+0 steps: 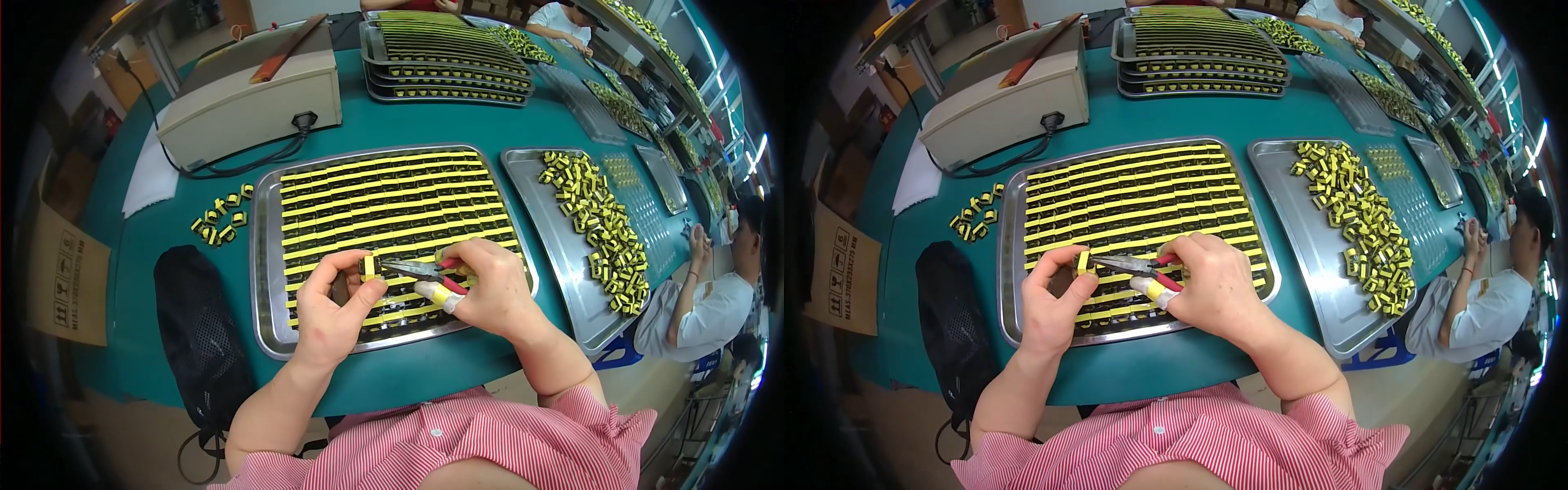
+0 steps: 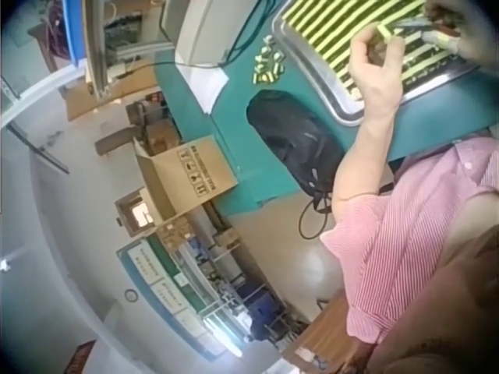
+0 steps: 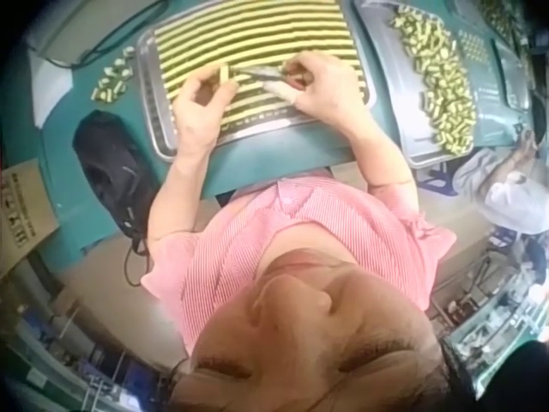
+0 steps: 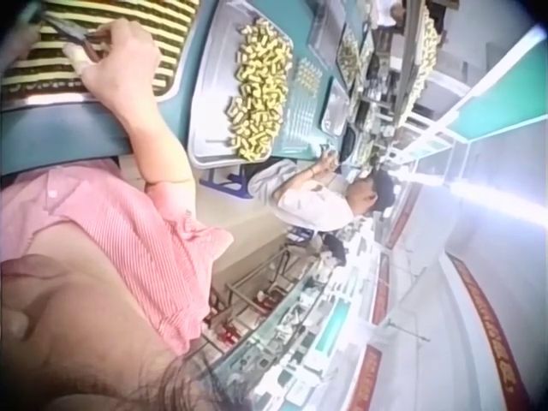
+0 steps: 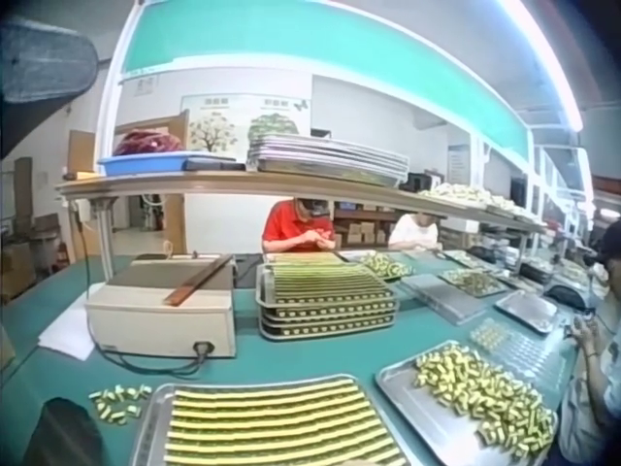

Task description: The person trims yellow electronic components with pliers, then arranges them on a metal tray.

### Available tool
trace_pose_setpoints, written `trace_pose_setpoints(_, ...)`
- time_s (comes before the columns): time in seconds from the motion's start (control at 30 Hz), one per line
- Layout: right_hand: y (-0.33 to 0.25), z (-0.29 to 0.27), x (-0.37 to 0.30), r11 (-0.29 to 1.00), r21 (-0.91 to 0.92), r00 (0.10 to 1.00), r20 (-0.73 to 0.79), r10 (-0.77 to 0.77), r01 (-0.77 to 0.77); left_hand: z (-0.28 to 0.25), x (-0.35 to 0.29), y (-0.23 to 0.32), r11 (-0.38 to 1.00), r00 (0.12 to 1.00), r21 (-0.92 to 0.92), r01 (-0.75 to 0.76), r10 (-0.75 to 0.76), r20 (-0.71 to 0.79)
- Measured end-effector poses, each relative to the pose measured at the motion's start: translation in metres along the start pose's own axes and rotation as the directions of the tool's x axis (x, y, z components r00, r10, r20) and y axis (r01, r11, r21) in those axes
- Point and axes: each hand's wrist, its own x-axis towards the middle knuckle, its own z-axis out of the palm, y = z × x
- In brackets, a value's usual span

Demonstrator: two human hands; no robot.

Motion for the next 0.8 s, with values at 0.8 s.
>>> trace_pose_setpoints(0.8,-0.0004,0.0032,-0.0035,0.998,-0.064,1.000,0.001,-0.022,0.022,0.0041,-0.0041,-0.0020,0.910,0.970,0.367,-0.195,0.234,-0.067)
